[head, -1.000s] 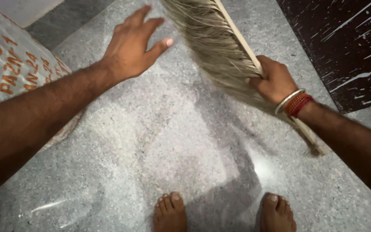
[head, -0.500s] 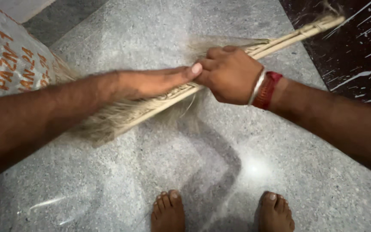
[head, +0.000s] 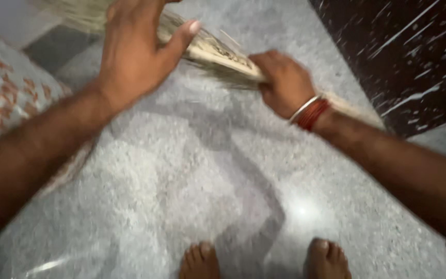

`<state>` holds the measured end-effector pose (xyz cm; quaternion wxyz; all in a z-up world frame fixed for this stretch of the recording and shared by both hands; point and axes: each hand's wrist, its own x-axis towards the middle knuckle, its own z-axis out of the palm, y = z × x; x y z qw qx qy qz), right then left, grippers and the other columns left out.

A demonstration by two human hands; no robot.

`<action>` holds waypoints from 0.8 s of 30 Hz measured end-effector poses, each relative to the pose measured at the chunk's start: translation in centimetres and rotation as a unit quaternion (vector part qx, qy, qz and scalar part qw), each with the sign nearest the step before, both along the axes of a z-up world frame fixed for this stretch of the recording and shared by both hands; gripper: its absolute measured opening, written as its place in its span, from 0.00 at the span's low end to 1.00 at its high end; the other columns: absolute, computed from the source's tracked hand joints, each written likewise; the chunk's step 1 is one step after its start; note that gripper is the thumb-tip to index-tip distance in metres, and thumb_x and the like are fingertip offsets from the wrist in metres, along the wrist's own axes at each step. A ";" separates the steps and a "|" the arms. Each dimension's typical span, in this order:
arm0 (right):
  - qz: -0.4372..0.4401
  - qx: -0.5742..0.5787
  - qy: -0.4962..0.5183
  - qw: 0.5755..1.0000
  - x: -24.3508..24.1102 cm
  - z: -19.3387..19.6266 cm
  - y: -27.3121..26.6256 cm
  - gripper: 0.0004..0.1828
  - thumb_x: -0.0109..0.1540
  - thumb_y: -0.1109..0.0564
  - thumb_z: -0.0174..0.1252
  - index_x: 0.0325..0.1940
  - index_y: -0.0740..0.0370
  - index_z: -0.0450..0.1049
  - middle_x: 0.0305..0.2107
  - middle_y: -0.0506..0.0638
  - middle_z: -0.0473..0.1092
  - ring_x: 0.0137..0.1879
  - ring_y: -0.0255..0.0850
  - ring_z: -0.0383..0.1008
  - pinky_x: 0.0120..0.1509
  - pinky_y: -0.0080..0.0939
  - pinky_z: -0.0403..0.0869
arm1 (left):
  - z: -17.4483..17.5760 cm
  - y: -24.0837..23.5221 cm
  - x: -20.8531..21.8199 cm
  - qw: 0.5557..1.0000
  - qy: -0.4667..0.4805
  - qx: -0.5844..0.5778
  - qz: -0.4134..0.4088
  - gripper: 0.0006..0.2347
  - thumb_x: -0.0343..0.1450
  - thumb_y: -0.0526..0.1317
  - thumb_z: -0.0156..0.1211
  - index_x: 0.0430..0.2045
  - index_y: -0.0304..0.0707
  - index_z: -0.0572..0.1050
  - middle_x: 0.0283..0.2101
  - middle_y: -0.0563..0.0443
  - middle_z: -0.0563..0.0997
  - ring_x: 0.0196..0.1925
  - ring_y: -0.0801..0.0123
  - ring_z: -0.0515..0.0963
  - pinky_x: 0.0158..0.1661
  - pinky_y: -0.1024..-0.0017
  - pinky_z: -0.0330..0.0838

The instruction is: The person sweeps a tiled floor using a traditional straw broom. They move a sack and a stool to clear the area, sweep along the walls and corners, and then return the items to their original positions.

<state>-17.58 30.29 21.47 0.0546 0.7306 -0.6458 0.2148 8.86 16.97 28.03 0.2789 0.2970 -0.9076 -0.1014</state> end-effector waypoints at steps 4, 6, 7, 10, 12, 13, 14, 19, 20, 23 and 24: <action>-0.068 0.017 -0.319 0.945 2.6 -2.7 -3.7 0.23 0.55 0.61 0.64 0.55 0.65 0.73 0.43 0.57 0.77 0.50 0.51 0.78 0.56 0.49 0.76 | -2.1 2.1 -1.3 0.984 0.044 -0.169 0.015 0.36 0.71 0.45 0.72 0.70 0.33 0.57 0.72 0.24 0.56 0.73 0.33 0.61 0.69 0.45 0.54; -0.081 0.070 -0.554 0.825 4.9 -4.2 -6.4 0.21 0.56 0.63 0.59 0.54 0.66 0.73 0.41 0.53 0.77 0.47 0.44 0.79 0.52 0.45 0.77 | -4.0 3.3 -2.2 0.999 -0.019 0.051 -0.002 0.49 0.60 0.45 0.76 0.72 0.31 0.47 0.73 0.21 0.52 0.72 0.30 0.58 0.66 0.48 0.57; -0.051 0.087 -0.673 0.733 5.9 -4.8 -7.7 0.21 0.56 0.66 0.54 0.54 0.66 0.74 0.40 0.51 0.77 0.45 0.43 0.78 0.50 0.45 0.78 | -4.9 3.9 -2.5 0.973 -0.074 0.218 -0.003 0.56 0.53 0.46 0.79 0.72 0.32 0.42 0.72 0.22 0.51 0.70 0.32 0.57 0.64 0.50 0.58; -0.090 0.167 -0.773 0.606 7.9 -5.8 -10.7 0.15 0.59 0.65 0.52 0.50 0.70 0.73 0.35 0.56 0.74 0.40 0.49 0.77 0.41 0.51 0.79 | -7.4 3.1 -3.0 0.949 -0.074 0.305 0.015 0.54 0.55 0.43 0.78 0.69 0.27 0.41 0.71 0.23 0.52 0.73 0.36 0.56 0.66 0.56 0.60; -0.090 0.191 -0.822 0.529 8.8 -6.4 -12.4 0.14 0.62 0.63 0.54 0.51 0.71 0.72 0.36 0.55 0.73 0.41 0.47 0.77 0.41 0.49 0.78 | -9.0 1.3 -3.3 0.955 -0.081 0.281 0.049 0.53 0.55 0.40 0.79 0.71 0.30 0.42 0.72 0.22 0.50 0.73 0.32 0.52 0.66 0.55 0.57; -0.073 0.196 -0.831 0.515 8.9 -6.7 -13.2 0.16 0.62 0.62 0.54 0.54 0.71 0.71 0.39 0.57 0.73 0.44 0.50 0.77 0.43 0.51 0.78 | -9.9 0.0 -3.3 0.958 -0.101 0.260 0.068 0.50 0.57 0.37 0.75 0.71 0.34 0.43 0.72 0.24 0.50 0.73 0.34 0.54 0.66 0.55 0.59; -0.057 0.205 -0.839 0.501 9.1 -7.2 -13.7 0.19 0.62 0.61 0.55 0.56 0.71 0.70 0.41 0.59 0.73 0.46 0.52 0.76 0.45 0.53 0.77 | -11.1 -0.9 -3.1 0.959 -0.120 0.242 0.090 0.47 0.59 0.33 0.71 0.72 0.38 0.44 0.73 0.27 0.50 0.73 0.35 0.56 0.65 0.54 0.61; -0.130 0.309 -0.648 0.684 5.7 -12.0 -15.0 0.41 0.60 0.50 0.62 0.74 0.55 0.53 0.66 0.56 0.63 0.72 0.49 0.61 0.70 0.55 0.65 | -17.5 -7.8 0.0 0.948 -0.238 0.108 0.180 0.44 0.60 0.28 0.64 0.72 0.41 0.45 0.76 0.34 0.50 0.70 0.36 0.63 0.59 0.53 0.71; -0.129 0.293 -0.574 0.754 4.6 -13.6 -14.7 0.43 0.58 0.48 0.63 0.74 0.58 0.54 0.67 0.60 0.60 0.73 0.51 0.60 0.72 0.53 0.64 | -18.7 -9.0 0.6 0.939 -0.247 0.121 0.207 0.44 0.60 0.29 0.65 0.72 0.40 0.45 0.76 0.35 0.50 0.68 0.35 0.64 0.58 0.52 0.73; -0.124 0.249 -0.370 0.887 0.8 -17.9 -13.2 0.46 0.57 0.45 0.66 0.74 0.64 0.56 0.68 0.66 0.59 0.73 0.58 0.59 0.75 0.51 0.62 | -21.7 -10.8 -0.1 0.900 -0.251 0.236 0.266 0.39 0.64 0.30 0.63 0.71 0.41 0.50 0.73 0.38 0.57 0.64 0.34 0.70 0.58 0.49 0.73; -0.120 0.231 -0.304 0.916 -0.7 -18.9 -12.7 0.47 0.57 0.44 0.67 0.73 0.65 0.57 0.67 0.67 0.60 0.73 0.59 0.59 0.76 0.51 0.62 | -22.0 -11.1 -0.9 0.883 -0.245 0.283 0.282 0.36 0.66 0.31 0.62 0.71 0.42 0.52 0.72 0.40 0.60 0.62 0.35 0.72 0.59 0.48 0.73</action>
